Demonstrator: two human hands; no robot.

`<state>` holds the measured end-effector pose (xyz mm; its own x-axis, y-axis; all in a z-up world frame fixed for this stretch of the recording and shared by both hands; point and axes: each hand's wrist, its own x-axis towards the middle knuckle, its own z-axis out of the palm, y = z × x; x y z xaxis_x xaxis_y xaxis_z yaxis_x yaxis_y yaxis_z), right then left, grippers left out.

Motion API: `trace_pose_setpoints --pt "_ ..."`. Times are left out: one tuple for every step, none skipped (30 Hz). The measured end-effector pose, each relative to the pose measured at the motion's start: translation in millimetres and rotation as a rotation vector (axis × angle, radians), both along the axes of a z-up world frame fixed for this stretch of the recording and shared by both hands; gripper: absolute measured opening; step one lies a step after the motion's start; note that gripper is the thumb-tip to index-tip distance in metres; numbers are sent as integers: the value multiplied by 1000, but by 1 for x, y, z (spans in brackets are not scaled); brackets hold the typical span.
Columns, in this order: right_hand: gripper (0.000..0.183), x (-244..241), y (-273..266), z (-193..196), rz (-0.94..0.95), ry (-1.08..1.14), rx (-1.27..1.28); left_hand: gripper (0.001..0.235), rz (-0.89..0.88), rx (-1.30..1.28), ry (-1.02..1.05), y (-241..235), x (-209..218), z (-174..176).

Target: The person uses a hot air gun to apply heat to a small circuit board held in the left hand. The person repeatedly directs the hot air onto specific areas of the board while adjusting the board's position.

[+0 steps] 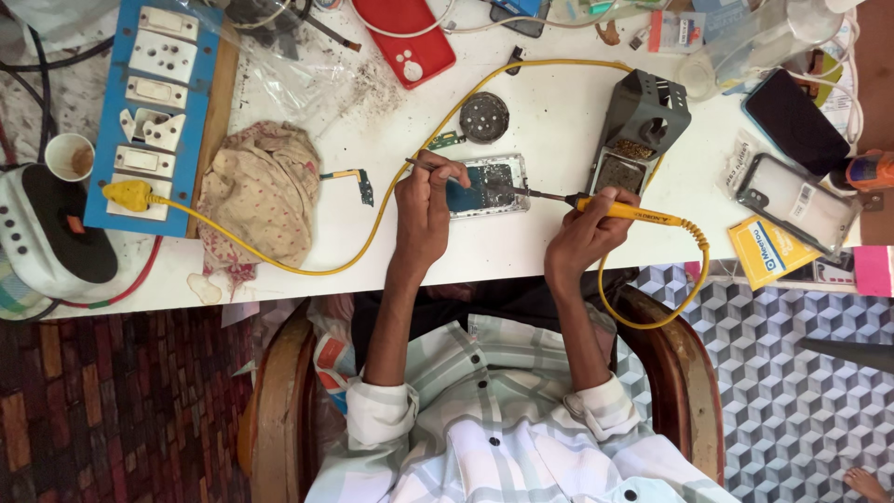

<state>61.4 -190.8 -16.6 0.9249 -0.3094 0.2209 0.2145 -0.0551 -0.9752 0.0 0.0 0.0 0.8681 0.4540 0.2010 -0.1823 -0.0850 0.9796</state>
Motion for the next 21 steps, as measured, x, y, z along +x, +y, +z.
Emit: trace_pose_setpoints --pt "23 0 -1 -2 2 2 16 31 1 0 -13 0 0 0" --pt "23 -1 -3 -5 4 3 33 31 3 -1 -25 -1 -1 -1" --pt "23 1 -3 -7 6 0 51 32 5 1 -42 0 1 -1" --pt "23 4 -5 -8 -8 27 116 32 6 -10 -8 0 2 -1" --pt "23 6 -6 -9 -21 56 182 32 9 -20 28 -1 0 -1" --pt "23 7 -7 -10 -33 86 247 32 12 -30 65 0 0 -1" --pt "24 9 -9 -9 -26 86 272 32 12 -25 26 0 0 -1" --pt "24 11 -9 -9 -19 86 296 32 12 -21 -12 1 1 -1" --pt "25 12 -9 -8 -13 88 321 32 10 -16 -49 1 1 -2" --pt "24 12 -9 -7 0 88 309 32 7 -10 -79 0 1 -2" --pt "24 11 -6 -6 12 86 297 33 4 -3 -112 0 1 -2" --pt "23 10 -3 -4 24 84 286 33 -1 4 -144 0 1 -2" --pt "23 8 -1 -2 27 54 219 32 7 -7 -92 0 1 -1" --pt "23 5 2 0 30 24 152 32 14 -18 -40 -1 0 -1" --pt "22 2 5 2 34 -6 85 31 20 -29 11 -1 0 0" --pt "22 -1 7 4 31 -29 59 31 22 -22 13 0 -1 1" --pt "22 -3 8 7 26 -52 32 31 22 -17 13 0 0 1" --pt "22 -3 9 8 22 -75 5 31 23 -12 13 0 0 2" --pt "22 -4 9 9 24 -90 -13 30 19 -15 -4 0 0 2" --pt "23 -5 10 9 27 -104 -31 29 16 -18 -21 0 0 2" --pt "23 -5 9 9 31 -120 -49 29 13 -21 -39 0 0 2"
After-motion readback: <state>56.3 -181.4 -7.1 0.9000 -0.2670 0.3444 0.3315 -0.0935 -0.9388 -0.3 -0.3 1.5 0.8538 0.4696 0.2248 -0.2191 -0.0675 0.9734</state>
